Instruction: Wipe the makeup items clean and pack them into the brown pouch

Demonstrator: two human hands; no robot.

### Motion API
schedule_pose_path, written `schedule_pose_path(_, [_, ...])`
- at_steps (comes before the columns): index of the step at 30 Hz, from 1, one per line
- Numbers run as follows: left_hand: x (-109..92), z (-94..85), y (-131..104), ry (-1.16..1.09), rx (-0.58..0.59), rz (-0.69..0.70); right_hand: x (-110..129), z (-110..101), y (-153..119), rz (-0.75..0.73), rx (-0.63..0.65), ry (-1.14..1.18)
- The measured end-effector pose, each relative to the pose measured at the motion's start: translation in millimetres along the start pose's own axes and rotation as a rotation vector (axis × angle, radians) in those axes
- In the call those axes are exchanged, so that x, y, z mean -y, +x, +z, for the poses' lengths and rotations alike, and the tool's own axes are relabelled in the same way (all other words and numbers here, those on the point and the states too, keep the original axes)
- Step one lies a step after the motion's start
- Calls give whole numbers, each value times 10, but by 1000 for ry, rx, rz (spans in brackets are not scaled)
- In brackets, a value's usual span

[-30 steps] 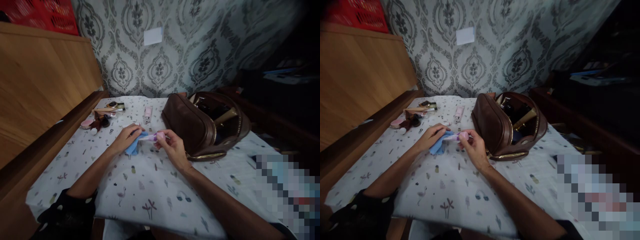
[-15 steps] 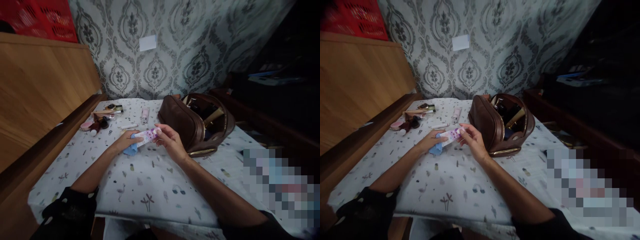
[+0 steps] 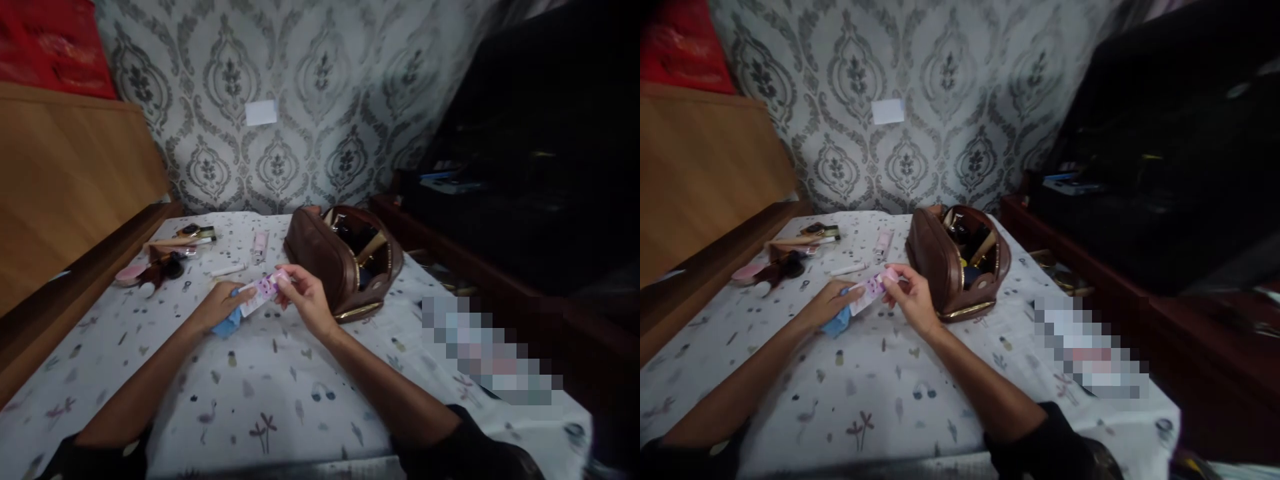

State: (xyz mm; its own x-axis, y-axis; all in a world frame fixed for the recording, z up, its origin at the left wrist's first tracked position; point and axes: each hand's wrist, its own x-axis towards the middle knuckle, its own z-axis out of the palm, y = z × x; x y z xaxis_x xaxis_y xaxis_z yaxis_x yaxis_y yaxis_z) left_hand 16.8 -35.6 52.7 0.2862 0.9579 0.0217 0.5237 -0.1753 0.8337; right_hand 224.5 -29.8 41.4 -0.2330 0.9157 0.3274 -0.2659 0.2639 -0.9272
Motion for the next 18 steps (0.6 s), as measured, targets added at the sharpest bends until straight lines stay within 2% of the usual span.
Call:
schedule_pose_path(3, [-76, 53, -25, 150, -47, -7, 51, 4, -53, -85, -24, -166])
schedule_pose_path(6, [-128, 78, -30, 215, -79, -24, 147, -1, -107, -290, -40, -418])
schedule_pose_path(11, [-204, 23, 70, 158, 12, 18, 378, -112, -143, -582, 20, -657])
schedule_pose_path(15, [-372, 13, 189, 127, 113, 79, 657, -312, -192, -671, 105, -786])
schedule_pose_path(18, [-603, 89, 243, 144, 135, 175, 951, -490, -252, -658, 72, -862])
